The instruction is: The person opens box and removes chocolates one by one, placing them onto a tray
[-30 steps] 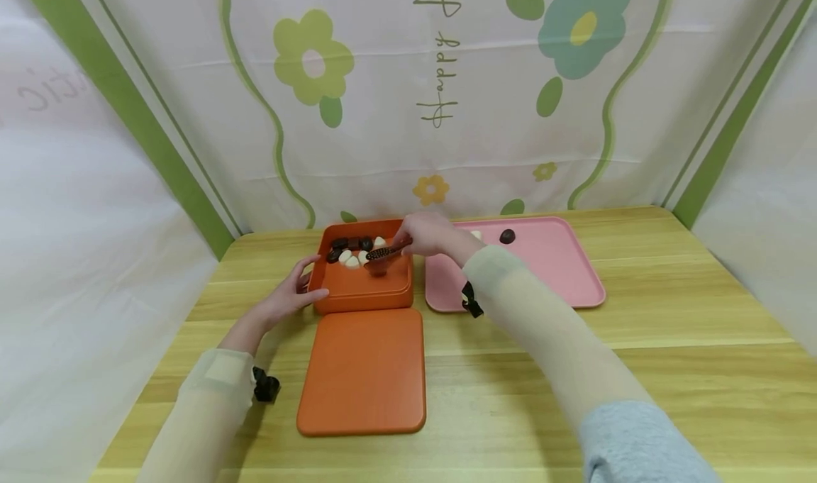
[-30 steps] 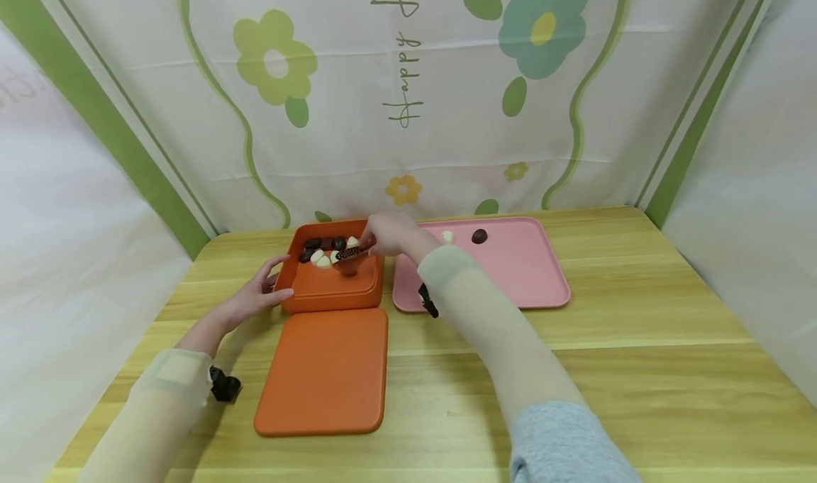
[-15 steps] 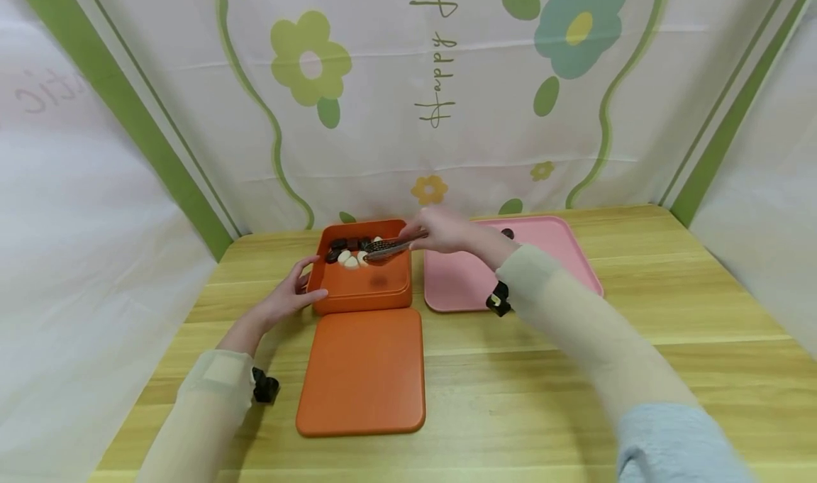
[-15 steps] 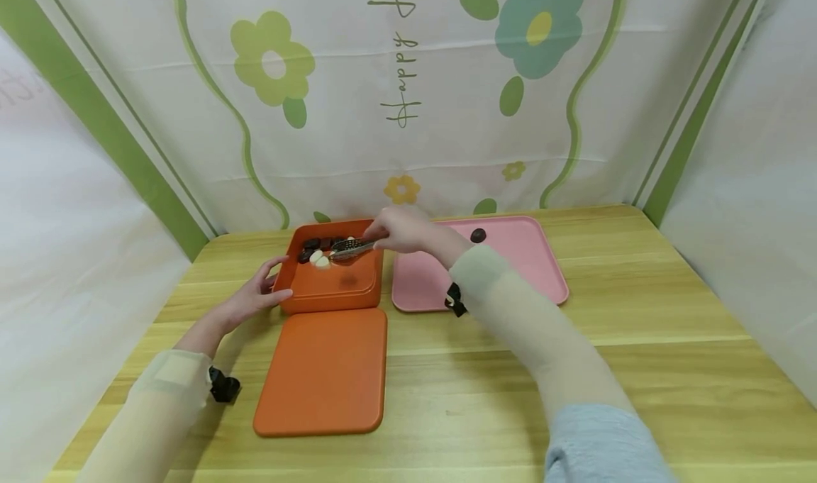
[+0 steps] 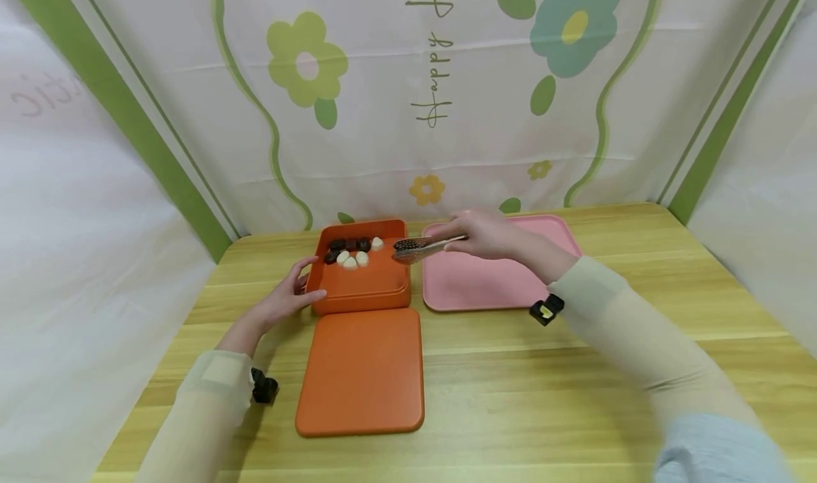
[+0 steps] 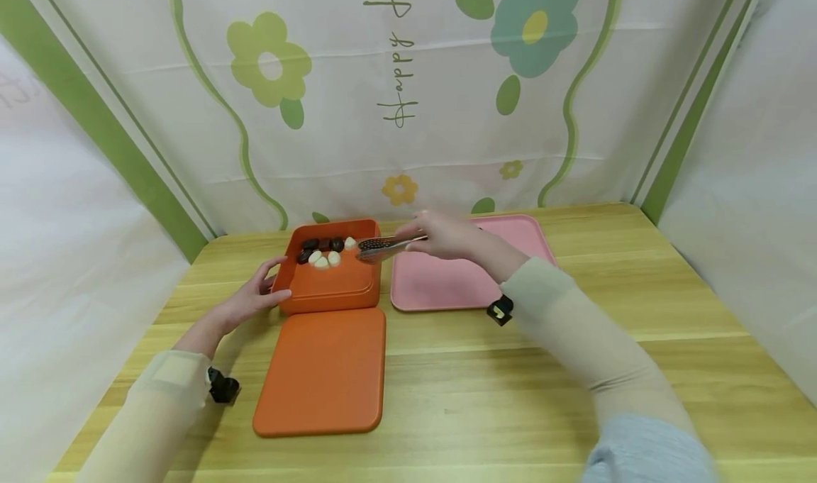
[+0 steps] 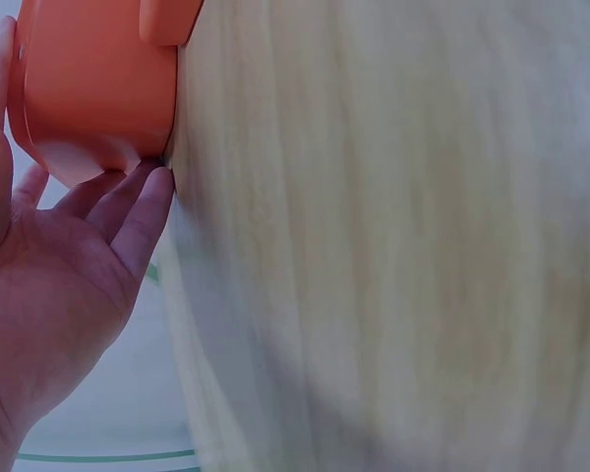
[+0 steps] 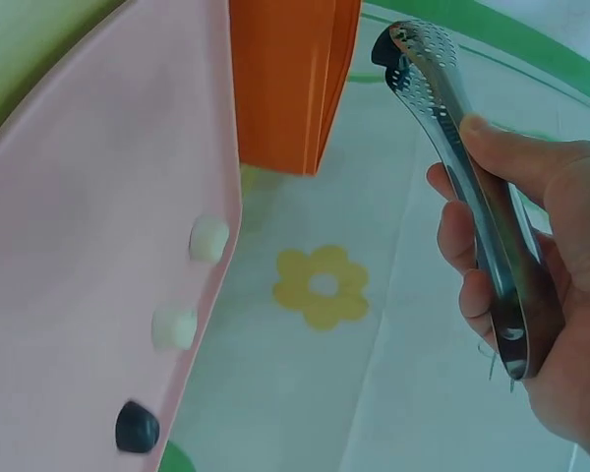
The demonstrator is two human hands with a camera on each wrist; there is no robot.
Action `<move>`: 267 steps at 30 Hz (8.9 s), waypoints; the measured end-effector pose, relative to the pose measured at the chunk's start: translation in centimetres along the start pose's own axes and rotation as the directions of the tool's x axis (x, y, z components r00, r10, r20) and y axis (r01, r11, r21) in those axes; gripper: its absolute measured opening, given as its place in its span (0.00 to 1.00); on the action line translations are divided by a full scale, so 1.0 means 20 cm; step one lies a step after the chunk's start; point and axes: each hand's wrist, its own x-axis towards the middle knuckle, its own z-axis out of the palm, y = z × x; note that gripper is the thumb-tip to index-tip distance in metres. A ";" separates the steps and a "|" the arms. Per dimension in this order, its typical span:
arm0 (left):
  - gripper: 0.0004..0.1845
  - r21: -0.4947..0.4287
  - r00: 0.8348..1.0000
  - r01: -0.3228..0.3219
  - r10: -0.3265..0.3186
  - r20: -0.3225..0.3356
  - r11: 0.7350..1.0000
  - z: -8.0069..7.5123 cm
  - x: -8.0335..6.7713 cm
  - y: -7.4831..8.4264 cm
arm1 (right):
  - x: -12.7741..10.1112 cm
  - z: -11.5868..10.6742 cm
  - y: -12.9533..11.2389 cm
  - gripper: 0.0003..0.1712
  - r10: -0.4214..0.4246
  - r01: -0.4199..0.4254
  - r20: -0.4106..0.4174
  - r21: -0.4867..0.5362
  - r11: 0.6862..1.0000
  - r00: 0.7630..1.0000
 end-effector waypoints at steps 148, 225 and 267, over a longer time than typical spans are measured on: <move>0.41 -0.012 1.000 -0.004 0.004 -0.011 1.000 0.01 0.00 0.00 | 0.13 0.02 0.02 0.22 0.018 -0.018 0.000 -0.134 0.991 1.000; 0.42 -0.029 1.000 -0.010 0.009 -0.017 1.000 0.01 0.02 -0.01 | 0.54 0.36 -0.08 0.18 0.180 -0.142 0.196 -0.192 0.971 0.964; 0.43 -0.021 1.000 -0.017 0.017 0.012 1.000 0.00 0.00 -0.01 | 0.05 0.00 -0.03 0.18 -0.007 0.002 -0.077 -0.074 0.997 0.997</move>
